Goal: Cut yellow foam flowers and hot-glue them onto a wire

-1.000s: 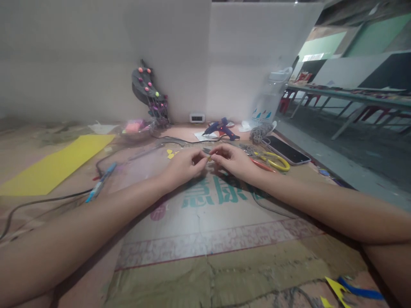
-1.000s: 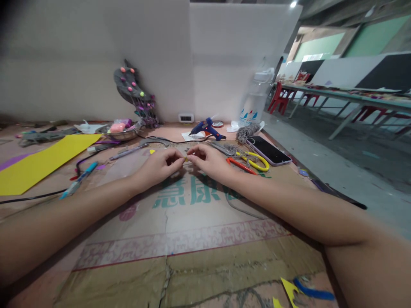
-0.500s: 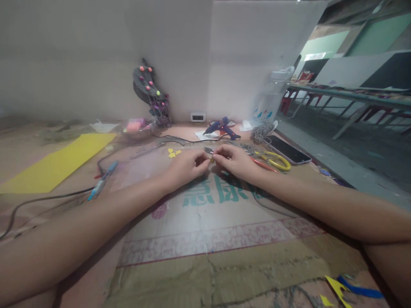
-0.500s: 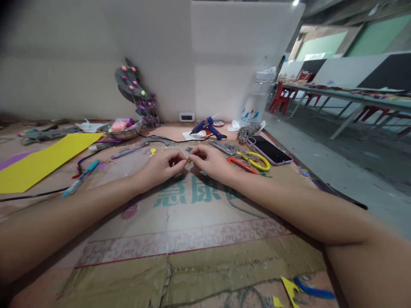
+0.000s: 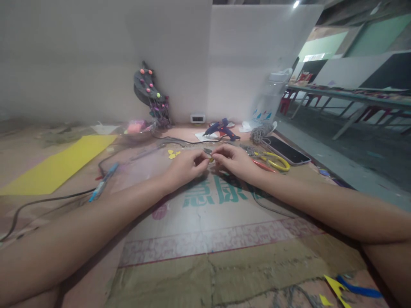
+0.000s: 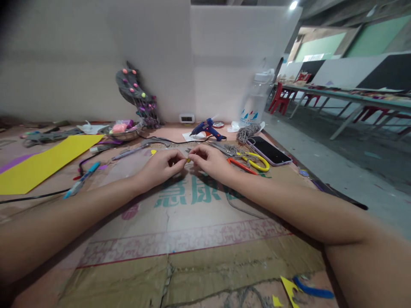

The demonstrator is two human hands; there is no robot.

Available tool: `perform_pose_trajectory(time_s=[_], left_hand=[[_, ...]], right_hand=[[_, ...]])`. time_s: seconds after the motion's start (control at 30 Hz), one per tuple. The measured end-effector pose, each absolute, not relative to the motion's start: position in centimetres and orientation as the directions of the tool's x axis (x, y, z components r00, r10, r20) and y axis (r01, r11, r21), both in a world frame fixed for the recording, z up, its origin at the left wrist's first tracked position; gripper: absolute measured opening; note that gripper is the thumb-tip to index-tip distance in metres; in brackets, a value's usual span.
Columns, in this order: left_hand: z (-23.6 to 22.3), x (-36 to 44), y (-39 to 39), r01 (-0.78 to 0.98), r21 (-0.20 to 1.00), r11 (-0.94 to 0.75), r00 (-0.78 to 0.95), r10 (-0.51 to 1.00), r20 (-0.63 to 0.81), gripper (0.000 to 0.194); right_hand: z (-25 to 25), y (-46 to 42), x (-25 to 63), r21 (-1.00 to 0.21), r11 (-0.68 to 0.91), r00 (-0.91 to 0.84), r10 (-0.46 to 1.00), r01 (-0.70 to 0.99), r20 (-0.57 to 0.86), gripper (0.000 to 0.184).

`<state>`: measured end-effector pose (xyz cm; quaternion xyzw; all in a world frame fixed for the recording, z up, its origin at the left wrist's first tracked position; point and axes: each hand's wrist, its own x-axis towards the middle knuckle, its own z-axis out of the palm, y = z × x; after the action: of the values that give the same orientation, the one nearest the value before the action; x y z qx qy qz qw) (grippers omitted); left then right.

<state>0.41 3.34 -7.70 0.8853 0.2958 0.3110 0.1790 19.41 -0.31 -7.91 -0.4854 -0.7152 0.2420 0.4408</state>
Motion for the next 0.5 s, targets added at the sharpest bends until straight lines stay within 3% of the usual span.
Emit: perform_pose_trajectory(time_s=[0.2,0.5], left_hand=[[-7.71,0.46,3.34,0.42,0.467,-0.778,0.646,0.618,0.449,0.019],[-8.19,0.37,3.45,0.414,0.419,-0.808,0.667,0.583,0.464,0.018]], right_hand=[[-7.8,-0.36,19.41,-0.708,0.429,-0.145,0.893,0.561,0.425,0.014],[-7.86,-0.31,19.55,-0.717,0.413,-0.178,0.906,0.561,0.383,0.015]])
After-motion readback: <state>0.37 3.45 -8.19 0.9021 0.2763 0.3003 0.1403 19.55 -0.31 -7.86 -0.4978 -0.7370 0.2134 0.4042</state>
